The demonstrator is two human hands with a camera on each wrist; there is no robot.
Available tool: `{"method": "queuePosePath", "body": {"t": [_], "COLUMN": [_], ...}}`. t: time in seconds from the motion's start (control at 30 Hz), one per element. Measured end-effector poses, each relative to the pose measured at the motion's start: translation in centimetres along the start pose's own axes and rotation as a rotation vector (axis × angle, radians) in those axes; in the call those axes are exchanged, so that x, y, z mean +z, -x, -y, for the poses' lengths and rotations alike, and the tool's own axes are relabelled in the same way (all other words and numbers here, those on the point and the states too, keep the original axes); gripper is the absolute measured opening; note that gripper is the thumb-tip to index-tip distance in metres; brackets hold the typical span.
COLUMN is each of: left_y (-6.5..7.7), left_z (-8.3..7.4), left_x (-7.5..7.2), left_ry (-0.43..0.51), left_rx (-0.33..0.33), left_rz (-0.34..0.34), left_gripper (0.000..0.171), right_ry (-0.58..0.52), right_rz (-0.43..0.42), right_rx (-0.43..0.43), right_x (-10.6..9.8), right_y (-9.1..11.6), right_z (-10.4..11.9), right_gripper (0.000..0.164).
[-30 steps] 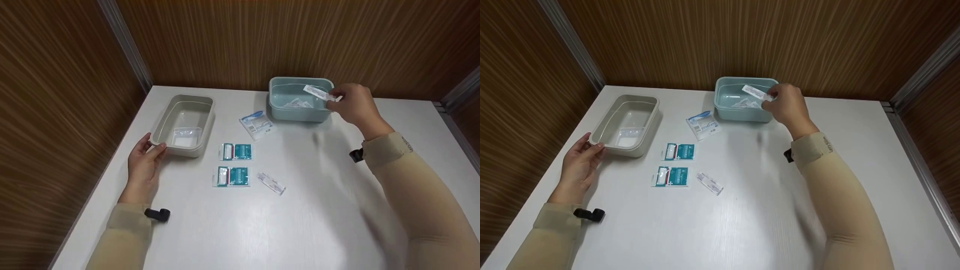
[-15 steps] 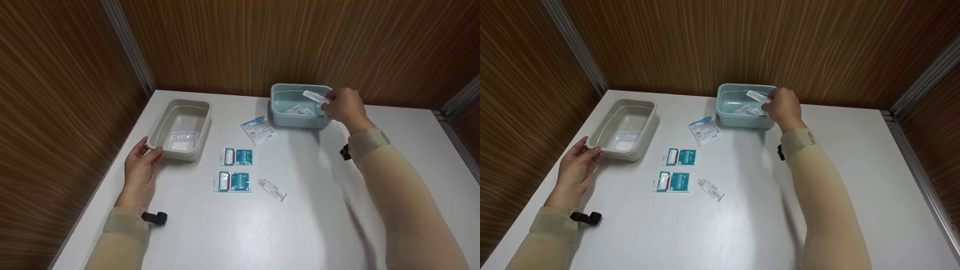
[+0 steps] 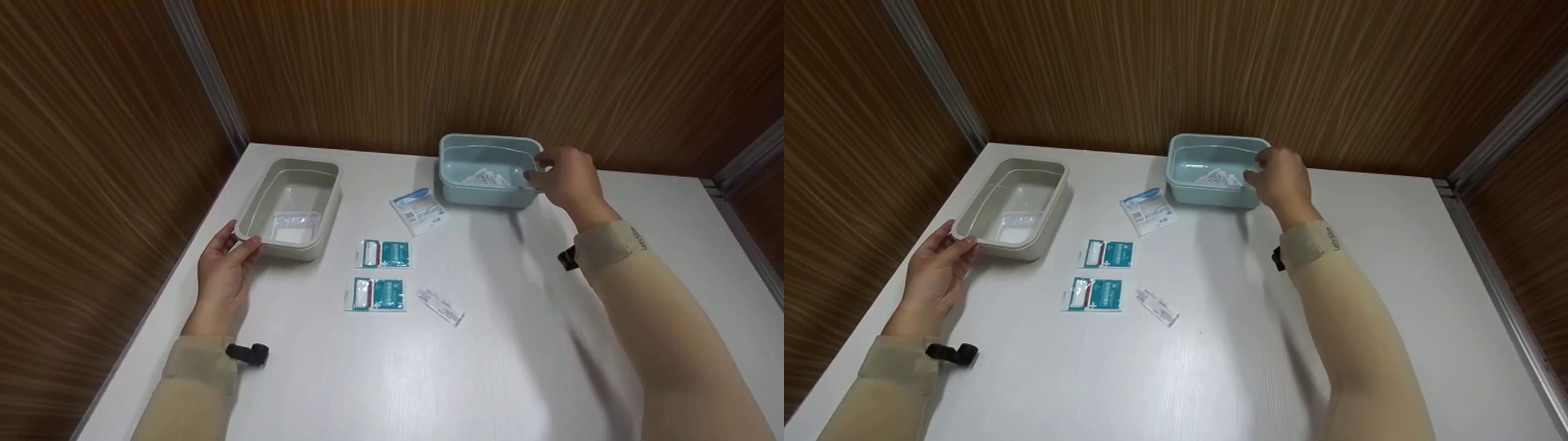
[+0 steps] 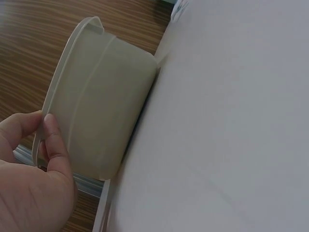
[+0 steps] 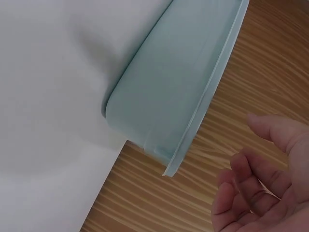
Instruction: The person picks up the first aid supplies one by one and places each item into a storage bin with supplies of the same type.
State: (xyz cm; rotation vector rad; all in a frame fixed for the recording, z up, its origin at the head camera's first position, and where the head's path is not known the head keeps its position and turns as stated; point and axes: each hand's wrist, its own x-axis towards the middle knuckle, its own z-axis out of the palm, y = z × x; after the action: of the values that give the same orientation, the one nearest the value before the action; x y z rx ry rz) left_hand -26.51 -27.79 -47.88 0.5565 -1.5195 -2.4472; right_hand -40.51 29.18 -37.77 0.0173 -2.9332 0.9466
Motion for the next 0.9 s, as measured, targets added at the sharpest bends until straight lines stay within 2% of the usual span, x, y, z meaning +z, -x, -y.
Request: {"method": "queuePosePath", "body": {"t": [0.23,0.6,0.9], "left_y": [0.1,0.0,0.3], "left_z": [0.0,-0.5,-0.3], "left_x": [-0.1,0.0,0.2], "left_ry": [-0.028,0.080,0.065], "left_rx": [0.027,-0.013,-0.003], "left_rz": [0.019,-0.017,-0.010], "left_gripper": [0.079,0.079,0.082], "right_ry": [0.007,-0.013,-0.025], "right_rz": [-0.026,-0.011,0.012], "right_rx": [-0.074,-0.138,-0.200], "right_x": [0.4,1.6,2.7], "right_y": [2.4,7.1,10.8], "right_z": [0.3,1.8,1.9], "right_gripper": [0.043,0.036,0.034]}}
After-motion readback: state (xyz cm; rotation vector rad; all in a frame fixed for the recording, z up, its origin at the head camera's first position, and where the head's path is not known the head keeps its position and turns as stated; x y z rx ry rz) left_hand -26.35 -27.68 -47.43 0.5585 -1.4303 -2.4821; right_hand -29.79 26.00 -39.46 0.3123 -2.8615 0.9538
